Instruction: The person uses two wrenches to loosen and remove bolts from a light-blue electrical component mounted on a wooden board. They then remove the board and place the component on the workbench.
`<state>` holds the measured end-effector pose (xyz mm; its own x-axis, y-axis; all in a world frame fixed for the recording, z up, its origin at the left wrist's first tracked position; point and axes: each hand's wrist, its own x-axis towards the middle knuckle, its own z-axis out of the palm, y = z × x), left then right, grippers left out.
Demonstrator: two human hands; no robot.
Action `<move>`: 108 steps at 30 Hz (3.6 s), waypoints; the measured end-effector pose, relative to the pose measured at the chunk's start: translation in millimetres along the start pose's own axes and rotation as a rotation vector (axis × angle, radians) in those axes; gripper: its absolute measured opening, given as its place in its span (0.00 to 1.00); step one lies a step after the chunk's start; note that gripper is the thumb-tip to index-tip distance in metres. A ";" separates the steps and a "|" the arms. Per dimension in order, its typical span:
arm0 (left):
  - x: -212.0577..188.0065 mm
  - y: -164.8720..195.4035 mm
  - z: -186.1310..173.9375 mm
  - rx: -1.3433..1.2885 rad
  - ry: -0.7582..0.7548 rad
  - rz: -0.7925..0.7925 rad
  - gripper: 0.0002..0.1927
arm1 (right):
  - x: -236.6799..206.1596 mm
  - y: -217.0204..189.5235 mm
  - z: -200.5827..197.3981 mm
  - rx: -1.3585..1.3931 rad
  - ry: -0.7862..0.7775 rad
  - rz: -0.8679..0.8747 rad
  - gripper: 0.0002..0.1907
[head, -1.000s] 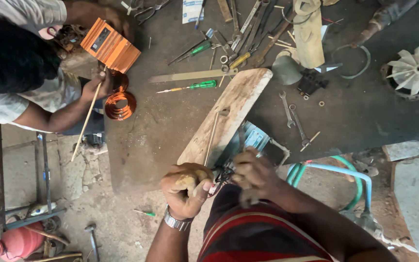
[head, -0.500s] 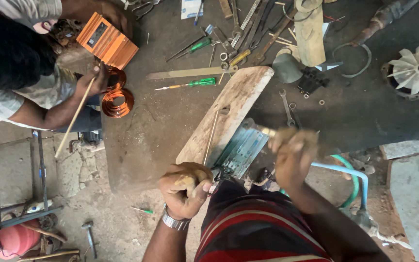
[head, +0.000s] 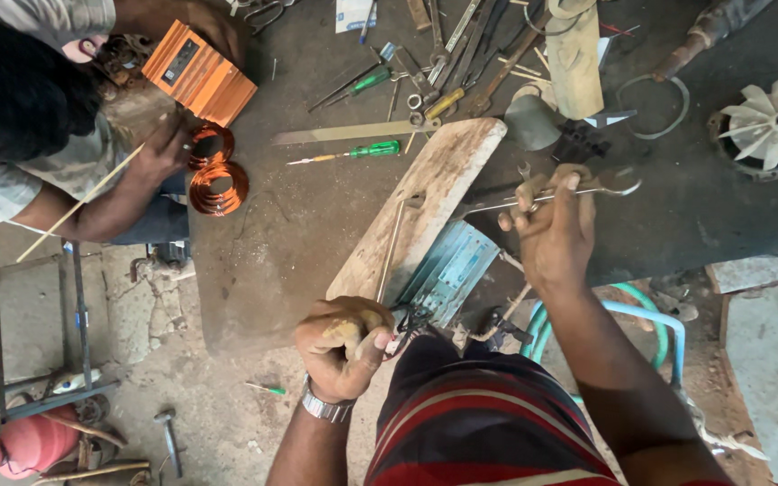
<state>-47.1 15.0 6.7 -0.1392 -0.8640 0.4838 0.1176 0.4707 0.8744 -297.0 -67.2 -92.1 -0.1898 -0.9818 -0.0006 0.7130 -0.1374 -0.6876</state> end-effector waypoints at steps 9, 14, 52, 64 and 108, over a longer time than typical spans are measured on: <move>0.2 0.5 -1.3 -0.006 -0.015 0.003 0.24 | 16.0 -2.3 1.3 -0.009 -0.009 0.105 0.13; 1.6 -1.0 0.8 -0.021 -0.009 0.021 0.24 | 11.4 10.6 4.3 -0.162 -0.138 0.125 0.18; 2.2 1.8 1.9 0.029 0.004 0.021 0.25 | -6.9 28.0 -2.8 -0.026 -0.250 -0.021 0.14; 1.5 2.1 1.1 0.011 0.014 -0.007 0.23 | -55.6 59.1 -5.4 -1.022 -0.723 -0.752 0.11; 4.9 3.5 -1.7 -0.049 0.048 0.001 0.26 | -8.0 8.5 53.9 -1.317 -0.302 -0.292 0.17</move>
<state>-45.7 12.1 12.0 -0.0917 -0.8715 0.4818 0.1659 0.4637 0.8703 -253.0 -67.6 -58.8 0.0521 -0.9523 0.3006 -0.5166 -0.2833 -0.8080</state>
